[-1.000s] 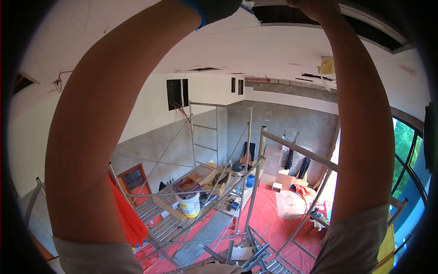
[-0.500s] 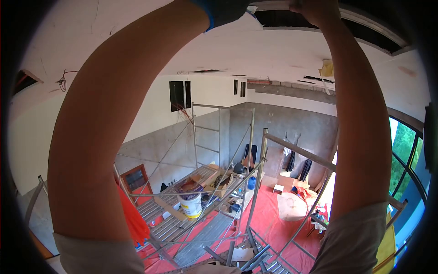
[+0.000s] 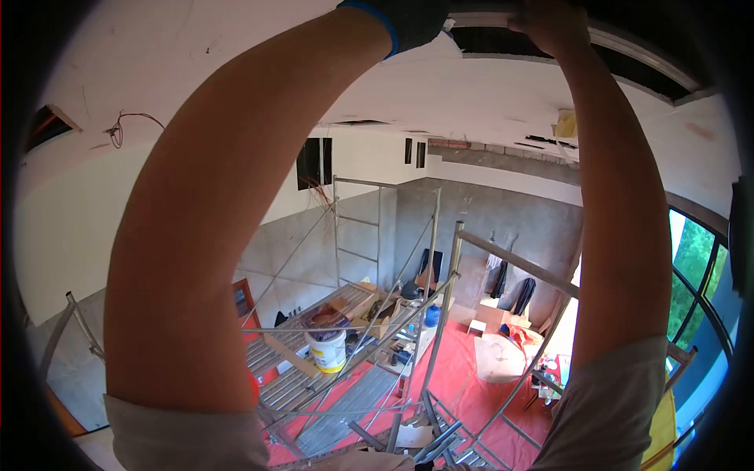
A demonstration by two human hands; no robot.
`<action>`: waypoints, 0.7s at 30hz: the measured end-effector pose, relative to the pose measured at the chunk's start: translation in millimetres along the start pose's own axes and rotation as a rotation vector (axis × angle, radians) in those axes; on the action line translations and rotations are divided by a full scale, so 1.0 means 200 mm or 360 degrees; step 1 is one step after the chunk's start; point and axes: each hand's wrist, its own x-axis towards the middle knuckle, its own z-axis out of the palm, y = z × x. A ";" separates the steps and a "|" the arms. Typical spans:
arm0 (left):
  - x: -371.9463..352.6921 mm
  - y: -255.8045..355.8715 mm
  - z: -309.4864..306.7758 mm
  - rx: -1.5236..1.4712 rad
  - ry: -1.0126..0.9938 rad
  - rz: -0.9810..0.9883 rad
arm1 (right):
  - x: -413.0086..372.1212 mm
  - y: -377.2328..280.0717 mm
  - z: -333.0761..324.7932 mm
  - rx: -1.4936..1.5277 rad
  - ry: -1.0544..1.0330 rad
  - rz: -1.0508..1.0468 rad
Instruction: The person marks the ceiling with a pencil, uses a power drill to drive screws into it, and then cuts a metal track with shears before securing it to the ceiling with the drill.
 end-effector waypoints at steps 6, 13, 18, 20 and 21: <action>0.01 -0.01 0.00 -0.0123 0.0059 -0.0017 | 0.01 0.00 0.04 0.0022 0.0041 -0.0002; -0.01 0.00 -0.02 -0.0192 -0.0056 -0.0178 | 0.02 0.02 0.06 -0.0019 0.0097 -0.0036; -0.03 -0.02 -0.04 -0.0113 -0.0051 0.0000 | 0.02 0.00 0.05 -0.0060 0.0078 -0.0056; -0.02 -0.01 -0.03 -0.0190 -0.0025 -0.0093 | 0.01 0.01 0.07 -0.0024 0.0105 -0.0056; 0.00 0.02 0.02 -0.0289 0.0023 -0.0205 | 0.01 0.02 0.07 -0.0011 0.0115 -0.0056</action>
